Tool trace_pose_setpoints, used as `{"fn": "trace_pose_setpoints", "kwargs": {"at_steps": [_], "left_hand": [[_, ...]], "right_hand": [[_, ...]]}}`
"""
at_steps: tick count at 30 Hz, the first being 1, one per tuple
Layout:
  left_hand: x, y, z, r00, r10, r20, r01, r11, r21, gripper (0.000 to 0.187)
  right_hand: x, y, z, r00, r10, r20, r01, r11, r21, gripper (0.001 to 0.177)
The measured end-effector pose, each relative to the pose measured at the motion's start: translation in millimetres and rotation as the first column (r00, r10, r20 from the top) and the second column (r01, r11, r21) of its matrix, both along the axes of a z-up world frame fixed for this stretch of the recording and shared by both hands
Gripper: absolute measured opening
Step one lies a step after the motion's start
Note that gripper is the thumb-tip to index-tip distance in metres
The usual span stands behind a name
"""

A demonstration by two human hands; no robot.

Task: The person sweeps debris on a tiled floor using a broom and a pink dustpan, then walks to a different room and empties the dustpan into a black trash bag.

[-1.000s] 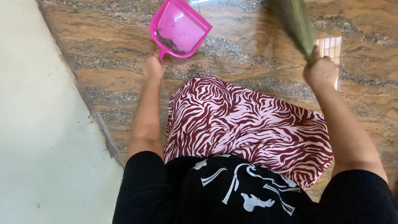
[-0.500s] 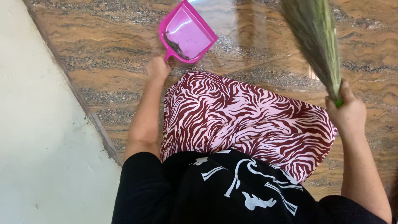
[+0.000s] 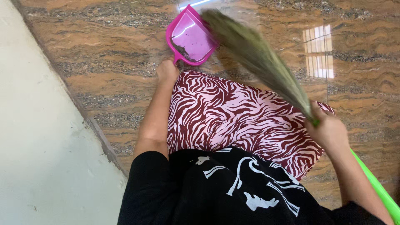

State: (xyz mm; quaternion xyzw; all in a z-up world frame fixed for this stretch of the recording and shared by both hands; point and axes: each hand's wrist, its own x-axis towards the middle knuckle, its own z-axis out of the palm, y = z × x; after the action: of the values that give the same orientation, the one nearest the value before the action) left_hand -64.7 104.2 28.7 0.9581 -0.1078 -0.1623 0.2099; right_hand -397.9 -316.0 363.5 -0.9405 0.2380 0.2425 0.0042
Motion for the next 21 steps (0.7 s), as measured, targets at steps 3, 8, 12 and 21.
{"fn": "trace_pose_setpoints", "kwargs": {"at_steps": [3, 8, 12, 21], "left_hand": [[-5.5, 1.2, 5.0, 0.999, 0.017, -0.039, -0.018, 1.000, -0.001, 0.032], [-4.3, -0.2, 0.2, 1.000, -0.010, -0.022, 0.010, 0.999, 0.038, 0.034], [-6.4, -0.1, -4.2, 1.000, 0.007, 0.009, -0.007, 1.000, -0.014, 0.035], [-20.8, 14.0, -0.9, 0.986, 0.160, 0.044, -0.153, 0.980, -0.126, 0.046]], "right_hand": [[-3.6, -15.1, 7.2, 0.992, -0.127, 0.017, 0.126, 0.991, 0.043, 0.071], [9.2, -24.1, -8.9, 0.994, -0.100, 0.040, 0.100, 0.995, 0.009, 0.073], [24.0, -4.0, -28.0, 0.991, -0.063, -0.120, 0.063, 0.998, 0.002, 0.070], [10.0, -3.1, -0.3, 0.928, -0.373, 0.017, 0.352, 0.889, 0.294, 0.069]]}}
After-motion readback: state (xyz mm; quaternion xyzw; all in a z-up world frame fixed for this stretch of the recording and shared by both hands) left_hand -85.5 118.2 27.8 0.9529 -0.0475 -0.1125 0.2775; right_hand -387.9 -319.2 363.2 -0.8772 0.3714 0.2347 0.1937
